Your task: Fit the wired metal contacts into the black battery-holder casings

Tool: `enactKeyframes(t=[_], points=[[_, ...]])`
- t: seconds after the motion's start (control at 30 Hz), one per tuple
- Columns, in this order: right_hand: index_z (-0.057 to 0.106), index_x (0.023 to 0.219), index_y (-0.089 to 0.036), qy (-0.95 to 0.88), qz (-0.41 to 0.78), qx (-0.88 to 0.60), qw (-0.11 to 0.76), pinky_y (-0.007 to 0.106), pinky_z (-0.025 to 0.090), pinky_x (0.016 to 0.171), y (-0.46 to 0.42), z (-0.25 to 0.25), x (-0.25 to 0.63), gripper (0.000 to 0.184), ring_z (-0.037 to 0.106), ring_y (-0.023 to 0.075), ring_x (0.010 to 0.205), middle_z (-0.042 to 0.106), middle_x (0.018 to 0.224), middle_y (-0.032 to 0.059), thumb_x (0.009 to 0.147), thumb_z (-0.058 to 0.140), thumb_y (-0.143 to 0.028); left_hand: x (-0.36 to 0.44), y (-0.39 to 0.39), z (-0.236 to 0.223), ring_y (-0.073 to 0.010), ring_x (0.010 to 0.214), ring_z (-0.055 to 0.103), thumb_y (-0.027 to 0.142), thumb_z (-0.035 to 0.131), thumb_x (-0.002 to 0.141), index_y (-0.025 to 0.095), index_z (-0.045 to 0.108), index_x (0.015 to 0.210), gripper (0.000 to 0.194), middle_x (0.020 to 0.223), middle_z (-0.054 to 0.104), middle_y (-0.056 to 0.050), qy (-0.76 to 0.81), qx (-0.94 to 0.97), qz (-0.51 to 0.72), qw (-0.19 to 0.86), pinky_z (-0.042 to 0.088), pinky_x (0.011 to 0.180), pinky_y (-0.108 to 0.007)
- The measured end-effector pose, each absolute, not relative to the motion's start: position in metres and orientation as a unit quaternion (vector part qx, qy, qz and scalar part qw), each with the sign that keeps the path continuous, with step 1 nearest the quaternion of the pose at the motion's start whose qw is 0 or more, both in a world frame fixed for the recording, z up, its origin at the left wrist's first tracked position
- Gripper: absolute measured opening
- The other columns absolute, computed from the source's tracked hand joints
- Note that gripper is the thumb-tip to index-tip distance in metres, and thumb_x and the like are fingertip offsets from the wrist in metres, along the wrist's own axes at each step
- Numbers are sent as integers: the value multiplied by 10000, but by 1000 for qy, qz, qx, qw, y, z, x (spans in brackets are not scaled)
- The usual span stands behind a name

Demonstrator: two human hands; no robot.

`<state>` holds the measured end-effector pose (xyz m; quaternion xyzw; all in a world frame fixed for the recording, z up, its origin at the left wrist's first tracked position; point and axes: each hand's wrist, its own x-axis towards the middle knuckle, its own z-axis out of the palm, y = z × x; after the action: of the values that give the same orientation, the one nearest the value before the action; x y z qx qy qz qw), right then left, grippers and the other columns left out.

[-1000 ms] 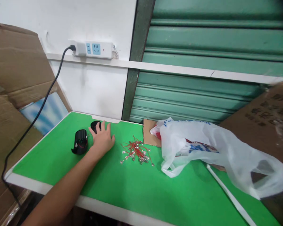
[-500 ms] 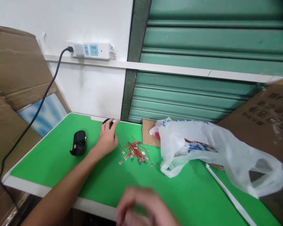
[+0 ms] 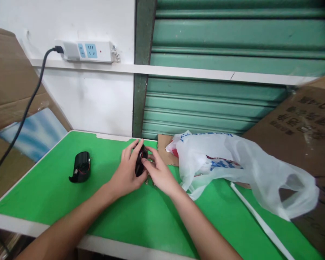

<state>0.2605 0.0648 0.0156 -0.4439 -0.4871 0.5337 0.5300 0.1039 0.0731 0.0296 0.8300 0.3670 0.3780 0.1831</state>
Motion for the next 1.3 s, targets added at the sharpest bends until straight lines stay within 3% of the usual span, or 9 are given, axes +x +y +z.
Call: enactKeyframes(t=[0.13,0.27,0.47,0.6,0.8,0.97,1.13,1.2,1.3], points=[[647,1259,-261,-457,525,-461,551,337,582,744,68,10,273,474,714,217,860,755,996,25,844,698,-485,103,73,36,-342,1492,370,372,622,957,245,273,1616,757,1635,332,-187,365,770,442,280,499,1109,-496],[736,1071,-237,-448,471,-498,574,348,544,806,68,7,278,389,698,234,899,769,938,19,804,716,-519,103,82,37,-319,1410,479,510,501,1008,227,391,1551,622,1554,468,-172,394,660,458,446,536,1035,-462],[643,921,-258,-434,569,-447,537,268,483,556,63,18,279,358,624,166,611,697,733,-44,725,797,-516,106,90,35,-305,1078,630,775,486,912,174,711,1200,704,1193,704,-133,388,589,380,598,579,759,-369],[625,873,-245,-396,632,-437,504,254,497,538,60,26,285,378,629,159,609,680,713,-50,707,831,-514,108,86,39,-222,861,604,723,567,905,157,745,1060,613,907,701,-65,417,622,380,543,532,717,-308],[707,959,-220,-285,667,-368,582,320,619,652,65,30,291,434,711,198,797,772,973,32,664,899,-473,108,86,41,-230,958,614,680,664,870,176,662,1185,594,1105,676,-85,430,594,495,466,552,713,-297],[696,924,-226,-333,607,-373,617,268,577,571,69,22,289,434,644,149,681,718,835,-7,694,907,-529,107,84,42,-272,1043,668,709,636,873,208,654,1218,609,1167,679,-94,370,469,484,640,600,751,-343],[743,1061,-234,-528,506,-418,539,301,559,703,64,18,289,386,662,186,801,733,899,22,854,762,-559,106,82,44,-290,867,767,603,511,994,206,531,1471,622,1178,744,-161,285,357,265,849,623,650,-382],[754,1101,-239,-579,413,-463,529,344,551,814,63,17,290,360,667,212,895,742,1003,47,880,734,-523,105,84,40,-269,764,773,584,487,1014,177,572,1446,600,1077,780,-166,268,349,209,873,618,613,-355],[741,1155,-239,-591,273,-515,558,347,535,785,63,16,292,337,640,208,875,692,1018,58,909,693,-463,105,88,32,-216,632,741,549,467,1039,141,672,1324,539,917,800,-142,285,347,238,861,604,591,-307]])
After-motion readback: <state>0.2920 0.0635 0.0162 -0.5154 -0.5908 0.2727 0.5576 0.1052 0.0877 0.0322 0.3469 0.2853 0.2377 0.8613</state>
